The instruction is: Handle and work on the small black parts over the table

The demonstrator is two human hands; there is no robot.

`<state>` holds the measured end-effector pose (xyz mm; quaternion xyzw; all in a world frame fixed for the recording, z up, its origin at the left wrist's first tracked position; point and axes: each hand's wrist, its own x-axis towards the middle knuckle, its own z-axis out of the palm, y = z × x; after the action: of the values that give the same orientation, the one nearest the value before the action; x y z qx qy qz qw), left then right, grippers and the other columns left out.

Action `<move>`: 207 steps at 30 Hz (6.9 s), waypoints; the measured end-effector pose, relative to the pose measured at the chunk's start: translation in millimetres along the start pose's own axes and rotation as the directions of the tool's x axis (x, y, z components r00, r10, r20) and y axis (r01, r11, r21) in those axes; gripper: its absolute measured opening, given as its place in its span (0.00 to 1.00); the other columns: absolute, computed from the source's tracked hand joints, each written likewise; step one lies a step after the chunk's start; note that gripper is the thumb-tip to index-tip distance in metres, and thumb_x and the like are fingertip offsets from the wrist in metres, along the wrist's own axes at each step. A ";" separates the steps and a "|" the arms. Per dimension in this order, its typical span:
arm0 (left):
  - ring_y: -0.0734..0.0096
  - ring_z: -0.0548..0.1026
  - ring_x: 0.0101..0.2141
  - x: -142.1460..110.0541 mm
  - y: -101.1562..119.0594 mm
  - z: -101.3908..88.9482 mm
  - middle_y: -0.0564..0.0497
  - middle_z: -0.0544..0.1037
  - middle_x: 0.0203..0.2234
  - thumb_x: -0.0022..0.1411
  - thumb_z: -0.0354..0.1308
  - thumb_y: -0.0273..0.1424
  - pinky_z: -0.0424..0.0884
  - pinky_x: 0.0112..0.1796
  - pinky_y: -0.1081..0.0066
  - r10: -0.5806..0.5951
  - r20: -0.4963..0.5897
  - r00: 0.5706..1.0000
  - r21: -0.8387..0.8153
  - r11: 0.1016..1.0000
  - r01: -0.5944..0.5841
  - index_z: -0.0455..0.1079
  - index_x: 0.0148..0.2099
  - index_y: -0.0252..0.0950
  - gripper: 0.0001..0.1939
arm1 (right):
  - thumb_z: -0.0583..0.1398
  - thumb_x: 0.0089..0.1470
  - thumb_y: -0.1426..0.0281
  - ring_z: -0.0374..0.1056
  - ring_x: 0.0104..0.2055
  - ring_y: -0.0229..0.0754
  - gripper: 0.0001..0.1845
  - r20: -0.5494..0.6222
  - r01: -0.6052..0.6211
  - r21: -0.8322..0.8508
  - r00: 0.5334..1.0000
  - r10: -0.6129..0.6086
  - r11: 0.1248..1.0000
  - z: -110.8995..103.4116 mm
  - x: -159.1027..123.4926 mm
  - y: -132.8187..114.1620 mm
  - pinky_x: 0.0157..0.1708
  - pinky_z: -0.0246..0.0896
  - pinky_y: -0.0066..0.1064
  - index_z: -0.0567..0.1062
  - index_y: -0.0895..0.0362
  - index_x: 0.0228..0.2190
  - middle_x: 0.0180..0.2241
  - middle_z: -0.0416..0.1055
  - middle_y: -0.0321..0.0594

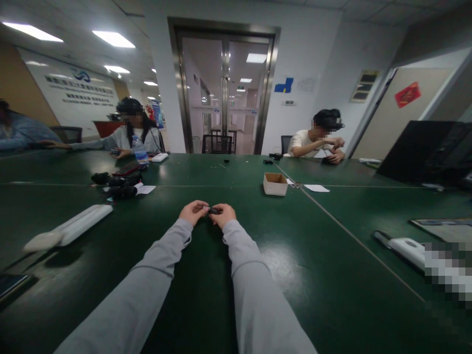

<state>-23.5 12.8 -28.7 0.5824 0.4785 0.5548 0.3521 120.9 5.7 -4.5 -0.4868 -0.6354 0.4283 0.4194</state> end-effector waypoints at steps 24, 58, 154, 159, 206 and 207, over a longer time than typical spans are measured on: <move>0.69 0.74 0.27 -2.5 13.2 2.4 0.48 0.75 0.25 0.43 0.63 0.32 0.70 0.36 0.66 -0.011 -0.027 1.000 -0.119 0.993 0.008 0.69 0.32 0.31 0.13 | 0.65 0.37 0.79 0.67 0.21 0.33 0.15 0.003 -0.005 0.552 1.000 0.003 0.834 -18.0 10.6 13.2 0.22 0.68 0.23 0.72 0.61 0.31 0.24 0.70 0.36; 0.74 0.70 0.20 -0.5 14.9 2.8 0.49 0.74 0.18 0.47 0.57 0.43 0.66 0.28 0.72 -0.068 -0.120 0.990 0.119 0.989 0.082 0.71 0.27 0.33 0.17 | 0.66 0.34 0.77 0.68 0.24 0.33 0.18 0.035 0.040 0.558 0.997 -0.071 0.829 -20.9 11.0 19.2 0.24 0.69 0.25 0.74 0.58 0.33 0.32 0.68 0.40; 0.77 0.67 0.23 -3.4 21.5 5.3 0.56 0.69 0.22 0.47 0.55 0.30 0.62 0.27 0.76 -0.049 -0.030 0.998 0.097 0.994 0.051 0.65 0.41 0.37 0.16 | 0.66 0.38 0.77 0.67 0.20 0.32 0.11 0.087 -0.077 0.578 0.996 0.032 0.813 -19.9 6.3 6.3 0.19 0.65 0.19 0.74 0.62 0.29 0.20 0.71 0.38; 0.77 0.65 0.21 -3.5 22.5 5.5 0.55 0.68 0.20 0.50 0.53 0.31 0.61 0.25 0.76 -0.069 -0.002 0.998 0.081 0.994 0.069 0.65 0.41 0.36 0.14 | 0.66 0.38 0.77 0.67 0.20 0.32 0.11 0.087 -0.078 0.574 0.996 0.034 0.815 -19.9 6.8 6.2 0.19 0.65 0.19 0.74 0.62 0.29 0.19 0.71 0.37; 0.79 0.63 0.17 -6.8 29.4 5.5 0.56 0.66 0.15 0.52 0.50 0.34 0.58 0.20 0.78 -0.101 0.105 0.989 0.007 0.995 0.100 0.66 0.40 0.34 0.13 | 0.67 0.37 0.75 0.67 0.21 0.32 0.13 0.098 -0.069 0.545 0.995 0.018 0.836 -20.3 4.6 5.2 0.20 0.65 0.19 0.74 0.62 0.30 0.20 0.71 0.37; 0.79 0.63 0.18 -6.9 29.2 5.4 0.56 0.67 0.16 0.51 0.51 0.33 0.58 0.21 0.78 -0.087 0.115 0.990 0.012 0.996 0.087 0.66 0.40 0.34 0.14 | 0.66 0.37 0.75 0.67 0.21 0.32 0.13 0.097 -0.069 0.548 0.995 0.018 0.834 -20.3 4.7 5.2 0.20 0.65 0.20 0.74 0.62 0.30 0.20 0.71 0.37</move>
<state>-12.8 -1.7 -4.1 0.5932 0.4842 0.5029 0.4010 140.7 13.9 -3.2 -0.3407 -0.4921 0.6232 0.5033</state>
